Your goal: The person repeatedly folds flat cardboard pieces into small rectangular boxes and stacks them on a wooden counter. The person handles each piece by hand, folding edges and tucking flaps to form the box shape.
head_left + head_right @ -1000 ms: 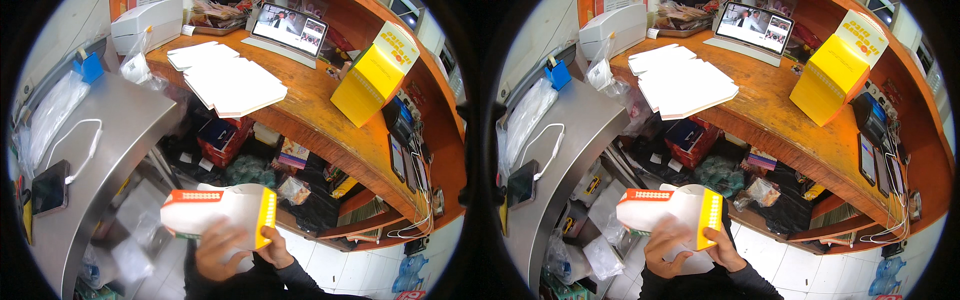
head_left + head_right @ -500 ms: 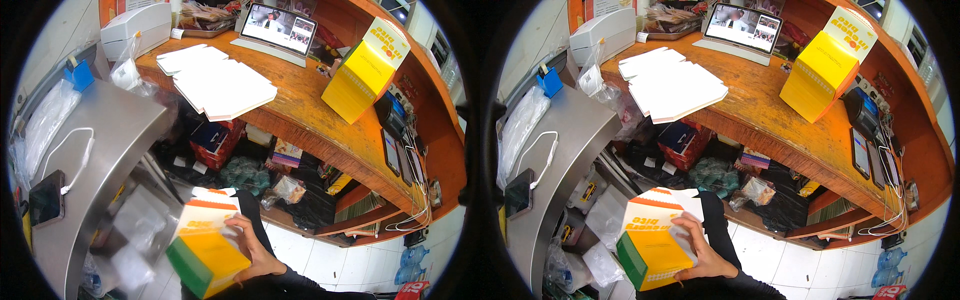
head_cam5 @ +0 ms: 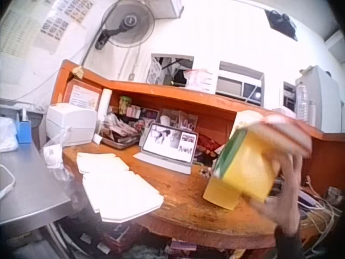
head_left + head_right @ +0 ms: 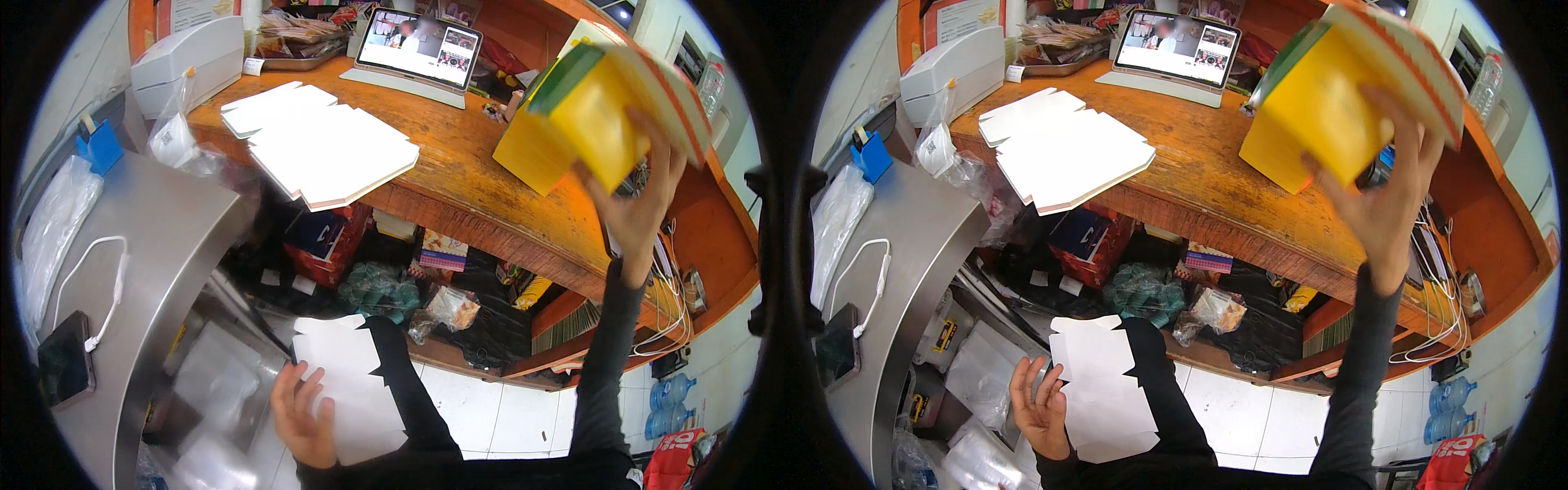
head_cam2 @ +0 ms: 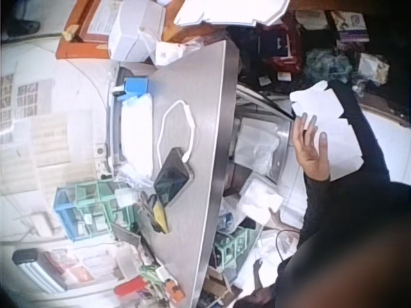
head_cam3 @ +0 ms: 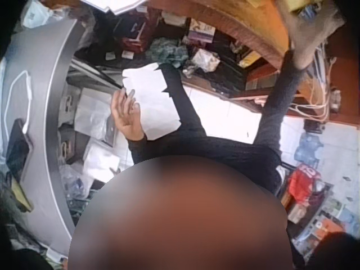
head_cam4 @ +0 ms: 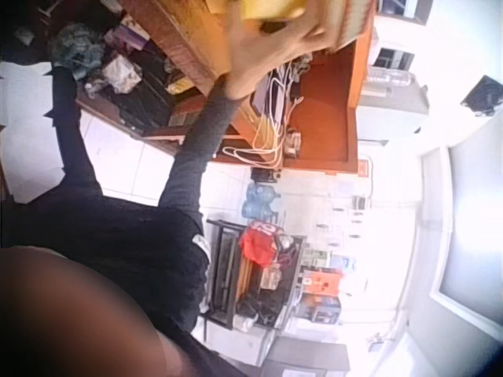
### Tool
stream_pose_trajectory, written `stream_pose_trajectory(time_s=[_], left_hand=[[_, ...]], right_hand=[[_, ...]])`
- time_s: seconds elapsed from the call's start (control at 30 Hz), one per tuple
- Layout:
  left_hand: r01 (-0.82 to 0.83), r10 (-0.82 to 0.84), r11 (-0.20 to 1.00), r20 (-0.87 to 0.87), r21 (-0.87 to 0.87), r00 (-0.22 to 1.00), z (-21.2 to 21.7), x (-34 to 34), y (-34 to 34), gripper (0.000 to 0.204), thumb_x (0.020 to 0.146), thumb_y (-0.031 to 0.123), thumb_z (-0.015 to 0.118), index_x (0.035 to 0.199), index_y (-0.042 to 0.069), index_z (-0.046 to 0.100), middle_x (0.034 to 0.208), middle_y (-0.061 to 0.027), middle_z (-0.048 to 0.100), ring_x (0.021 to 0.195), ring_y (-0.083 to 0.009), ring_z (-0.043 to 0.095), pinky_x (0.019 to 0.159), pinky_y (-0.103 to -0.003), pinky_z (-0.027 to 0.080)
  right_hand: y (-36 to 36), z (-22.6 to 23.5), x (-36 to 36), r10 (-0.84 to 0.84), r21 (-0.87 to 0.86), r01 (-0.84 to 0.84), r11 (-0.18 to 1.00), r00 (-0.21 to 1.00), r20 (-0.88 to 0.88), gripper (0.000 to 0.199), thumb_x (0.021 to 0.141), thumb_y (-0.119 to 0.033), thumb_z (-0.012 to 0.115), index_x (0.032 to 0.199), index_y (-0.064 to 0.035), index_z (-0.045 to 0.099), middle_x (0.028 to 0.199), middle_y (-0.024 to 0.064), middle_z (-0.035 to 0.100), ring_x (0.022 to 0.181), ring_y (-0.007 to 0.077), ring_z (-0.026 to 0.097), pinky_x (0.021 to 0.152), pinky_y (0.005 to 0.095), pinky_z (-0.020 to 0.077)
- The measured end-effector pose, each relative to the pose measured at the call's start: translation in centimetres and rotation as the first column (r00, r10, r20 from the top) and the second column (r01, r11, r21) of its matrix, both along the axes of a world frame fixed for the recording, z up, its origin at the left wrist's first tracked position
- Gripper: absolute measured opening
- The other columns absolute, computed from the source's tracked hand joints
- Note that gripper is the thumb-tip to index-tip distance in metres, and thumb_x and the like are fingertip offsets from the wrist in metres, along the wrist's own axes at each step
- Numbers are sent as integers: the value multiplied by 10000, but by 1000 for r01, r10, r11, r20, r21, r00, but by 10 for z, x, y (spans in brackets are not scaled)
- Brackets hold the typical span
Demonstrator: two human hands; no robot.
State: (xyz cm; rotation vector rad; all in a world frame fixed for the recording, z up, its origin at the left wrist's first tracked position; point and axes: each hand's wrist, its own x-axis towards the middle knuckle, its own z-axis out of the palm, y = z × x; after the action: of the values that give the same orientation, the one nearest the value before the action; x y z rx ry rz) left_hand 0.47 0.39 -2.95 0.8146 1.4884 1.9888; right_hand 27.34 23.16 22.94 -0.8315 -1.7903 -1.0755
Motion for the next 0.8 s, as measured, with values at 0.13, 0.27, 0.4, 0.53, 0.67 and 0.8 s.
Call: stream_pose_trajectory(time_s=[0.13,0.27,0.4,0.53,0.67,0.8], left_hand=[[31,-30,999,46,-16,998,0,2,2,706,807,96,721,1414,-11,377,1296,-197,537,1099,-323,631,899,-347,488],[81,-79,996,73,-22,994,1,5,5,706,802,49,696,1422,-18,364,1304,-195,523,1078,-321,635,888,-343,484],[100,-97,995,79,-27,992,-1,5,9,713,798,17,674,1430,-23,347,1302,-198,517,1069,-325,636,888,-335,479],[121,-118,992,86,-26,989,-1,4,11,725,792,5,676,1433,-19,337,1284,-195,527,1065,-327,638,882,-332,483],[127,-120,991,141,-45,983,-3,8,14,732,788,9,693,1429,-13,340,1268,-192,539,1055,-328,643,880,-331,490],[159,-150,985,121,-64,981,-7,11,18,714,801,17,695,1422,-12,344,1252,-192,550,1050,-320,646,878,-329,494]], right_hand=[[64,25,19,87,-291,-72,954,996,37,658,696,-311,837,1270,-112,585,1208,123,518,1076,290,565,888,413,496],[125,21,52,127,-661,-213,719,976,-177,580,823,-408,743,1292,-98,599,1168,133,596,1110,257,567,910,365,483],[144,29,72,-50,-813,-343,470,909,-413,626,920,-572,553,1270,-59,638,1216,150,641,1160,206,554,1021,337,392],[160,46,56,-433,-678,349,647,900,50,769,797,-770,536,1229,-150,678,1425,229,465,1300,446,419,1074,576,269],[175,58,52,-661,-42,679,733,725,196,895,674,-853,577,1364,-283,554,1561,231,258,1408,543,194,1047,721,166],[206,74,59,-586,-17,661,750,677,446,842,759,-776,572,1465,-354,394,1618,82,171,1496,366,56,1082,741,18]])
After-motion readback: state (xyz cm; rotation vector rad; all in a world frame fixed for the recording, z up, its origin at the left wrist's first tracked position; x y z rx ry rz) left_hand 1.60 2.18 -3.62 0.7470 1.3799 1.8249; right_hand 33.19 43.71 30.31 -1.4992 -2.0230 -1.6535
